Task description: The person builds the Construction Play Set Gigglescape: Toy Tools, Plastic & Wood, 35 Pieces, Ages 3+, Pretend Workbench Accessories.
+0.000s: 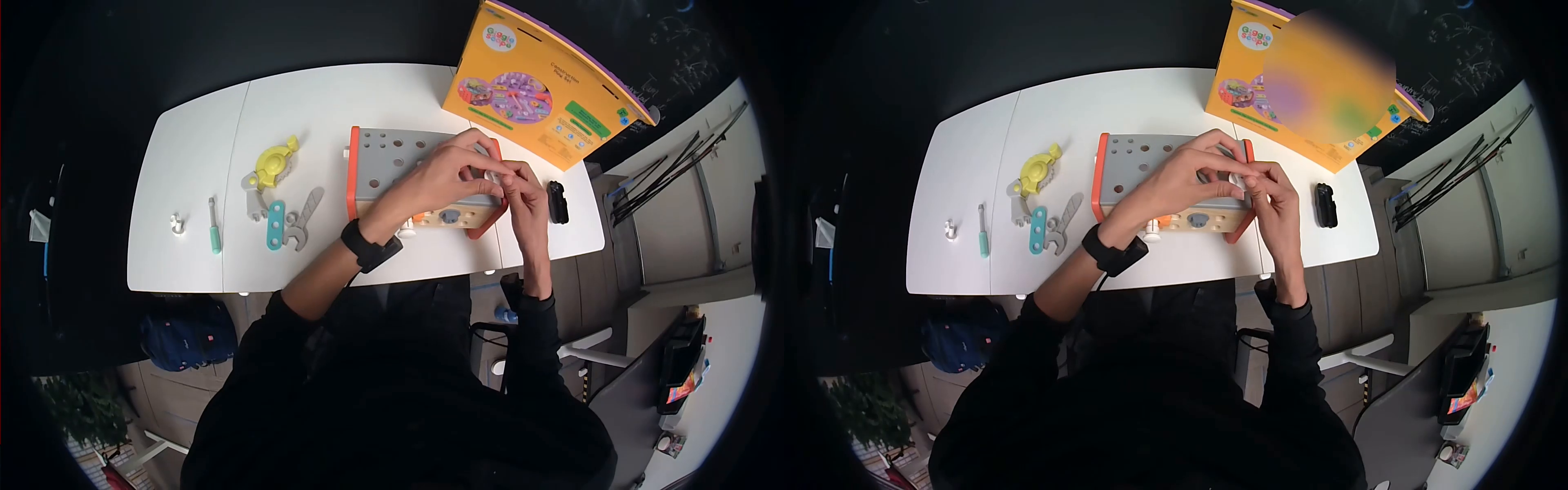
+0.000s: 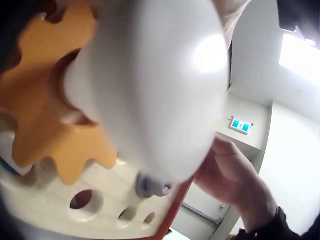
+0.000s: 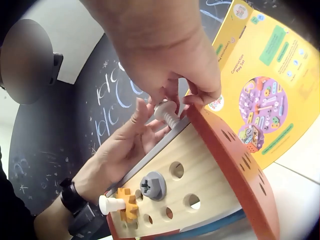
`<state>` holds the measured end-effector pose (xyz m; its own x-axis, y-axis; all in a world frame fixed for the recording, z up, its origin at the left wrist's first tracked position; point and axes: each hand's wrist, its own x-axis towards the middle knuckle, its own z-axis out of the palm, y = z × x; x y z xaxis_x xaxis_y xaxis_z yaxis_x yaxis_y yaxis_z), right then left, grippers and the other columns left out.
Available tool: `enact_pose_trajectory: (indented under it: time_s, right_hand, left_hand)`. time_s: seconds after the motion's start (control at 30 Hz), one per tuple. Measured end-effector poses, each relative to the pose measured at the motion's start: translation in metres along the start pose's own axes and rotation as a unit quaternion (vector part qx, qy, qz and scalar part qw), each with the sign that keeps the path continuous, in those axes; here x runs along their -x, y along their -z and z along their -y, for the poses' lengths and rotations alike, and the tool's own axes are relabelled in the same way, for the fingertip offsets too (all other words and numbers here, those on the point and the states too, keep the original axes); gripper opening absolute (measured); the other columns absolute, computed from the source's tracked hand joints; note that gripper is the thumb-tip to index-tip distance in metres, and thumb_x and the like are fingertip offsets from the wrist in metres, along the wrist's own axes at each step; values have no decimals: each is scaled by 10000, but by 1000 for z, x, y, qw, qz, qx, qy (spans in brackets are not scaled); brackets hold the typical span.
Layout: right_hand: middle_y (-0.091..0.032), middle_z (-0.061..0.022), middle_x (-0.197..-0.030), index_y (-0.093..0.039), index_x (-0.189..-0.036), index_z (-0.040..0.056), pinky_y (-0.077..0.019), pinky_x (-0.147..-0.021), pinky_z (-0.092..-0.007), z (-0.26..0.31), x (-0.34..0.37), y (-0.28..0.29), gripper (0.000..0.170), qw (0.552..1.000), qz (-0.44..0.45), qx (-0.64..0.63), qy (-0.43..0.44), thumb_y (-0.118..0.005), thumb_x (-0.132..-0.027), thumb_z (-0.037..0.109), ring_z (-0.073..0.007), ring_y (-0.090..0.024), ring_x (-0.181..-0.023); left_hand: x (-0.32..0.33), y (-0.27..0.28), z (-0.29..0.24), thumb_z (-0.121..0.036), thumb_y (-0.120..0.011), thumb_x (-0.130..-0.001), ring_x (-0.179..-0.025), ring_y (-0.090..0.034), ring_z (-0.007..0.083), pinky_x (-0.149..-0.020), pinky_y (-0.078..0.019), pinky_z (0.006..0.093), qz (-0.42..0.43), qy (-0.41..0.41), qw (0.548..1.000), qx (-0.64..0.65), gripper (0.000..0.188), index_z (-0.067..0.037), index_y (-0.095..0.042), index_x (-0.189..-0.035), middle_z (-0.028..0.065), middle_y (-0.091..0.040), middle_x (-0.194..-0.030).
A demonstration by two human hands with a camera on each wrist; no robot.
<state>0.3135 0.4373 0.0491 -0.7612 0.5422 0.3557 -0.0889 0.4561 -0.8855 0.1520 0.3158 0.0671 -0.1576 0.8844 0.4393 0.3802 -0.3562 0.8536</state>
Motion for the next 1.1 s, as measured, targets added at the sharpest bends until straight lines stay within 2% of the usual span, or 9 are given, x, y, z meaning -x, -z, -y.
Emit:
enact_pose_trajectory:
  time_s: [0.23,0.33,0.47,0.57,0.77,0.83,0.9,1.03,1.1]
  right_hand:
    - [-661,-104,-1222,-708,-1176,15,-474,-917,-270,2,5,2,243,997,1,-67,-32,-612,-983,127,-159,-604,-1087]
    - [-669,-121,-1246,-721,-1139,4,-486,-945,-288,-6,4,3,217,992,-30,-109,-56,-632,-966,97,-170,-622,-1096]
    - [-684,-156,-1214,-643,-1236,-33,-510,-941,-292,-5,3,5,323,988,-45,-141,-45,-677,-923,39,-166,-643,-1081]
    - [-690,-172,-1192,-581,-1295,-49,-525,-921,-284,3,4,2,406,986,-45,-151,-45,-689,-910,20,-152,-650,-1062]
    - [-707,-173,-1142,-562,-1303,-52,-539,-879,-269,-2,7,7,404,991,-61,-98,-67,-676,-922,20,-134,-671,-983]
    - [-711,-171,-1125,-561,-1302,-51,-540,-875,-268,-5,7,12,396,990,-68,-99,-70,-670,-930,31,-139,-679,-962]
    - [-705,-172,-1141,-565,-1296,-44,-535,-881,-265,-7,7,17,380,974,-125,-133,-132,-660,-946,69,-155,-687,-956]
    - [-698,-145,-1032,-584,-1241,-33,-593,-756,-309,-2,6,1,313,993,-79,-78,35,-634,-975,125,-172,-684,-925]
    - [-689,-134,-945,-585,-1232,-30,-599,-694,-331,1,9,0,293,995,-67,-74,29,-599,-999,147,-176,-684,-861]
  left_hand:
    - [-2,-9,12,-75,-788,-811,-955,-633,149,-764,-587,273,-29,-5,1000,-8,391,-100,-714,-1194,62,-534,-1121]
    - [0,-6,10,-3,-754,-819,-863,-691,160,-752,-593,264,-68,83,992,62,545,-64,-594,-1336,75,-532,-1099]
    - [1,-5,23,-9,-759,-817,-856,-689,155,-750,-593,258,-43,59,996,58,490,-41,-621,-1286,72,-547,-1089]
    - [1,-9,22,-11,-764,-814,-829,-695,153,-735,-592,253,-27,-25,998,-43,458,-21,-632,-1253,77,-564,-1083]
    - [1,-8,7,-36,-760,-828,-900,-692,163,-778,-618,288,-110,76,990,-41,403,1,-613,-1202,82,-560,-1067]
    - [0,-6,13,-56,-828,-756,-910,-691,163,-787,-624,313,-144,144,969,137,490,-1,-603,-1188,80,-556,-1055]
    - [0,-5,17,-32,-815,-762,-890,-691,160,-772,-625,304,-122,110,981,107,475,4,-604,-1186,78,-551,-1060]
    - [2,-10,5,28,-749,-801,-868,-681,156,-746,-627,295,-86,12,995,-41,413,13,-604,-1187,82,-543,-1085]
    - [3,-9,7,20,-759,-794,-876,-670,151,-737,-623,289,-101,26,993,-55,431,5,-606,-1196,79,-541,-1098]
